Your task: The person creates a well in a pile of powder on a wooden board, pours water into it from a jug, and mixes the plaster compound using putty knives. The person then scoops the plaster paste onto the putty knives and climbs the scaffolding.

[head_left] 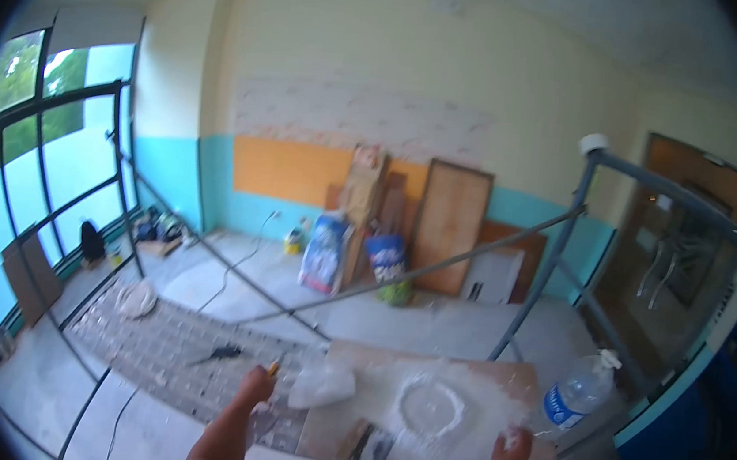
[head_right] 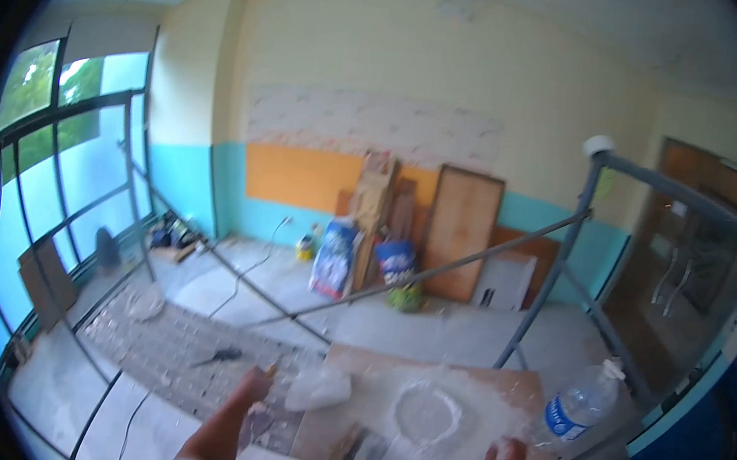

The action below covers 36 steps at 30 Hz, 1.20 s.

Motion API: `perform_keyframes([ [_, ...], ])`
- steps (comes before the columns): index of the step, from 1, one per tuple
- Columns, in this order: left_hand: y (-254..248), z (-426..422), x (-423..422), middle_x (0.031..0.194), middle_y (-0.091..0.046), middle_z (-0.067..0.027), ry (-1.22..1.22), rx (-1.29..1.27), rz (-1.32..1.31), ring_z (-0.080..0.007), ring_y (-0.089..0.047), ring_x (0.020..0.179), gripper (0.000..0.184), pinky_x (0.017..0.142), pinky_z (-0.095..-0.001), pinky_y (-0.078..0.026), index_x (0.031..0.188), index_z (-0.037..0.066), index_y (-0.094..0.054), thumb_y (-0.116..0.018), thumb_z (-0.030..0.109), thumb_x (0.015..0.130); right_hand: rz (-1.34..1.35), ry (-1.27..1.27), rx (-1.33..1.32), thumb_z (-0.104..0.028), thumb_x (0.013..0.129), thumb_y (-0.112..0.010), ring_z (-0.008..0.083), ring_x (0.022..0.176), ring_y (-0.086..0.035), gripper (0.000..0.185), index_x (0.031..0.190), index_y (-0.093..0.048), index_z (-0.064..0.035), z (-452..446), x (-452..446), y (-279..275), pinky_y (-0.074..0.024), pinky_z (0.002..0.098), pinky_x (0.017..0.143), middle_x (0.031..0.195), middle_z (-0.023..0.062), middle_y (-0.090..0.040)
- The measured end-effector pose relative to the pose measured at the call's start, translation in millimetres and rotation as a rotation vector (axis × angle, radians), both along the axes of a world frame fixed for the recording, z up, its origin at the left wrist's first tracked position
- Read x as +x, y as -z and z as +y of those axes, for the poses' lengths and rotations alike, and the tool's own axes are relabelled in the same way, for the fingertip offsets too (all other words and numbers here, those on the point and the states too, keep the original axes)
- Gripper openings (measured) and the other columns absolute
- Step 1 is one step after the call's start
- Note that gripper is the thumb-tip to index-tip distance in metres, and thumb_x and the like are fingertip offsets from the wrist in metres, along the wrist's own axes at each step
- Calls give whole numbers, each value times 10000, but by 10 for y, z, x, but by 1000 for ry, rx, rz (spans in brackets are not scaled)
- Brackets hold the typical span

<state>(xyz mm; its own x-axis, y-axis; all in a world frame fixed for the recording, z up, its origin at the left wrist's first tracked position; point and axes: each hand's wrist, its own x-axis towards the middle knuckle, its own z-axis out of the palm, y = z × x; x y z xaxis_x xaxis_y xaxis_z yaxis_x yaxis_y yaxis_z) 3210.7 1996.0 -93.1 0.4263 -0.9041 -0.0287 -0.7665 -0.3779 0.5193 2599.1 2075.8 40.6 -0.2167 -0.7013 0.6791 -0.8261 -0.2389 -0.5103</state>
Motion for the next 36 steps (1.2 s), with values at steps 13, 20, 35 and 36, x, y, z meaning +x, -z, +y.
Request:
perform_keyframes([
  [13, -535, 574, 10, 606, -569, -109, -296, -376, 1015, -186, -504, 416, 530, 356, -312, -366, 982, 52, -586, -456, 566, 964, 10, -36, 361, -226, 833, -666, 362, 847, -613, 179, 895, -663, -58, 1093, -108, 1625, -496, 452, 763, 847, 156, -643],
  [20, -382, 988, -214, 720, -571, -109, -286, -427, 1099, -201, -528, 477, 212, 380, -326, -408, 988, 61, -549, -483, 249, 916, 92, -192, 633, -285, 855, -611, 371, 749, -602, 242, 727, -629, -81, 1553, -809, 3414, -473, 500, 673, 771, 168, -633],
  [35, -300, 1326, -252, 619, -460, -51, -378, -456, 1340, -150, -468, 474, 83, 366, -263, -342, 839, 131, -463, -425, 139, 912, -262, -83, 932, -297, 864, -616, 338, 754, -609, 248, 772, -634, -67, 1926, -1105, 2377, -477, 477, 667, 790, 149, -640],
  [36, -312, 1295, -219, 618, -462, -54, -399, -403, 1318, -149, -460, 468, 85, 364, -262, -337, 828, 126, -462, -424, 127, 905, -275, -82, 937, -297, 864, -616, 336, 754, -610, 249, 775, -634, -66, 1941, -1103, 2346, -478, 475, 667, 792, 148, -640],
])
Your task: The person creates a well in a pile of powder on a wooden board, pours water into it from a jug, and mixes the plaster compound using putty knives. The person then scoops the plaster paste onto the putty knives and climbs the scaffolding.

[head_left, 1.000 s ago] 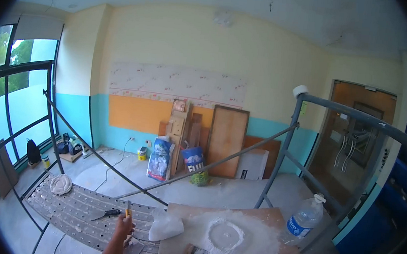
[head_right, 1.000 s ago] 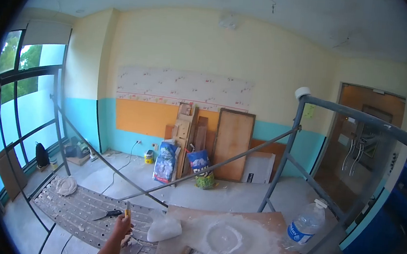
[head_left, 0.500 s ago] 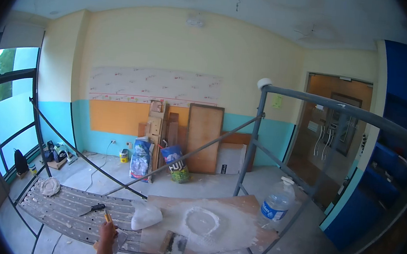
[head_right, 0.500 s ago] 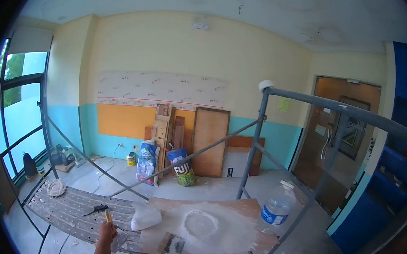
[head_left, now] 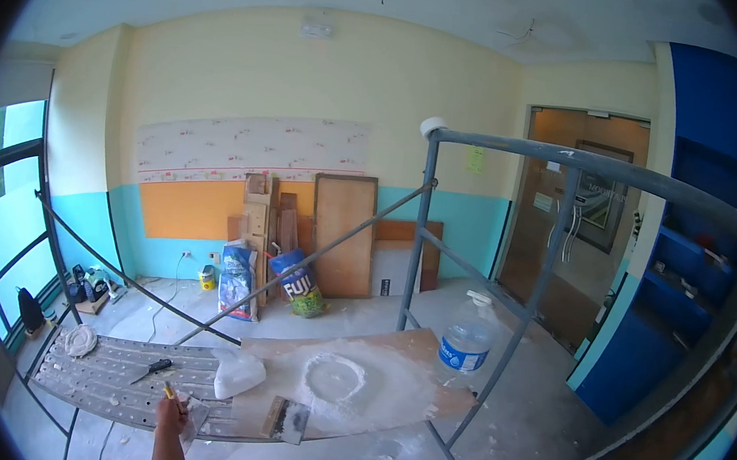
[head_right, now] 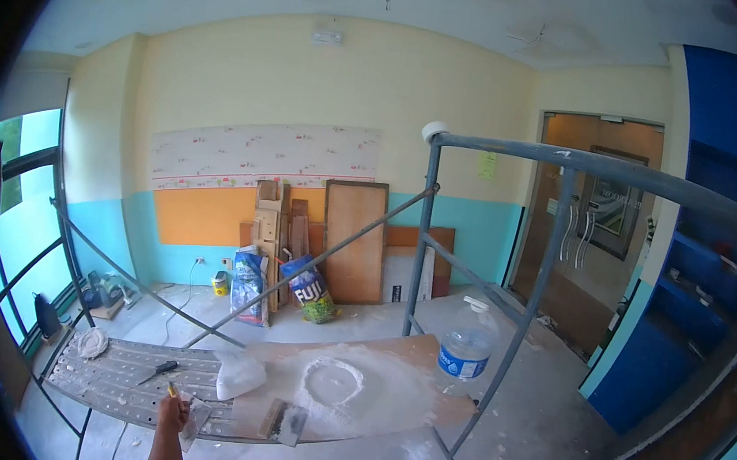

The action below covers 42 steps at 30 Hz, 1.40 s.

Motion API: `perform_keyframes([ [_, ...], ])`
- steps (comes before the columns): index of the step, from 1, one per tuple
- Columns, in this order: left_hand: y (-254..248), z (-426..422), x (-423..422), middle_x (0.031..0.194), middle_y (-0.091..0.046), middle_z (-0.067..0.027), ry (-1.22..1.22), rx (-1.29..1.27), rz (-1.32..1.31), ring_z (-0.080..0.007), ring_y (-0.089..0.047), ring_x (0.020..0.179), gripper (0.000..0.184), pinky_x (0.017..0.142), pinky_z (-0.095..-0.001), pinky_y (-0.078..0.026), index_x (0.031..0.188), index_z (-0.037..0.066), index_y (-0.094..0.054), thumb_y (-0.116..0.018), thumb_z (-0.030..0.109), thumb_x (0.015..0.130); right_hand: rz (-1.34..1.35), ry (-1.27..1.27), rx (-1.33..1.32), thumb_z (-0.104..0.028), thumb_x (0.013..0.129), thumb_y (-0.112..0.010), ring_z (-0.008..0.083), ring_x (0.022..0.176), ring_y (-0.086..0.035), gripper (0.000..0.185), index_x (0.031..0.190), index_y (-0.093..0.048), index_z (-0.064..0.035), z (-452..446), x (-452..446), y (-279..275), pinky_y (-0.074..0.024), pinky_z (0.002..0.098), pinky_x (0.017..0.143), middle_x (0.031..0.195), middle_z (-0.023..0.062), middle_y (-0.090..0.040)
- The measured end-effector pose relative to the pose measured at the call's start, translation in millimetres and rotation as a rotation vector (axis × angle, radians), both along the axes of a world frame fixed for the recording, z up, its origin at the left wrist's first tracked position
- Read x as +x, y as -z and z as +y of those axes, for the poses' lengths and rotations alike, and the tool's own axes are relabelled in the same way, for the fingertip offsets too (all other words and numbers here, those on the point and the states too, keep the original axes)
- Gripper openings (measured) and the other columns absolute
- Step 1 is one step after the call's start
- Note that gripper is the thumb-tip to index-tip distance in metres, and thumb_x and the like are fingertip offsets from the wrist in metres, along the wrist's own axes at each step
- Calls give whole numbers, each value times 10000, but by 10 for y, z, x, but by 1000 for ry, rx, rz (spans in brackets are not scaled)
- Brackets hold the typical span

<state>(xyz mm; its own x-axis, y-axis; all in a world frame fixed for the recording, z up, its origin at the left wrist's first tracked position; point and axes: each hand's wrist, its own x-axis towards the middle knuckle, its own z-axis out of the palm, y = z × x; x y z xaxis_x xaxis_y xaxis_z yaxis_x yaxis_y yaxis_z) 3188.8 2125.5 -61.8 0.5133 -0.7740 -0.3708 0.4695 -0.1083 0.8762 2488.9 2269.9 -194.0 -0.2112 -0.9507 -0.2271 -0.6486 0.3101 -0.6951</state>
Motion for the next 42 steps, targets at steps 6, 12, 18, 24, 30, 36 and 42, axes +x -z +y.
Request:
perform_keyframes([
  [6, 287, -416, 423, 663, -489, -107, -96, 232, -258, -184, -479, 474, 96, 364, -297, -328, 869, 83, -499, -414, 114, 903, -38, 34, 48, -302, 868, -618, 323, 756, -613, 254, 793, -636, -60, 36, 70, -127, -479, 466, 664, 800, 141, -643],
  [12, 468, -722, 786, 819, -597, -191, -179, 340, -607, -280, -610, 555, 250, 403, -400, -429, 1133, 20, -512, -453, 171, 943, -67, 74, 103, -306, 871, -620, 309, 757, -615, 260, 811, -638, -54, -43, 157, -240, -481, 456, 662, 807, 134, -645],
  [18, 736, -851, 1358, 1034, -644, -279, -249, 454, -1450, -393, -648, 964, 525, 837, -461, -526, 1293, -73, -478, -646, 230, 898, -98, 101, 159, -311, 875, -622, 296, 759, -618, 267, 829, -640, -49, -199, 335, -367, -483, 447, 659, 815, 126, -648],
  [24, -475, 163, 129, 1222, -616, -253, 204, 723, -1420, -371, -607, 1118, 609, 939, -408, -492, 1255, -65, -561, -750, 225, 753, -139, 100, 223, -315, 878, -624, 283, 761, -621, 275, 847, -642, -43, -456, 541, -503, -484, 437, 657, 823, 119, -651],
  [30, 305, -9, 472, 1052, -685, -216, 582, 635, -1442, -311, -670, 936, 495, 761, -429, -512, 1186, 14, -635, -716, 323, 808, -188, 61, 314, -320, 882, -626, 270, 762, -624, 284, 865, -644, -37, -720, 780, -655, -486, 428, 655, 831, 112, -654],
  [36, 807, -186, 1345, 914, -714, -188, 748, 216, -1469, -295, -673, 697, 418, 610, -452, -509, 1172, 67, -654, -668, 326, 844, -240, -28, 464, -324, 885, -628, 257, 764, -627, 293, 883, -645, -31, -1000, 940, -763, -487, 418, 652, 839, 105, -656],
  [42, -762, 208, 896, 1064, -675, -166, 541, 141, -884, -273, -655, 974, 469, 860, -363, -505, 1189, -64, -603, -664, 198, 805, -287, -174, 704, -329, 889, -630, 244, 766, -629, 304, 901, -647, -26, -1233, 940, -800, -489, 409, 650, 847, 97, -659],
])
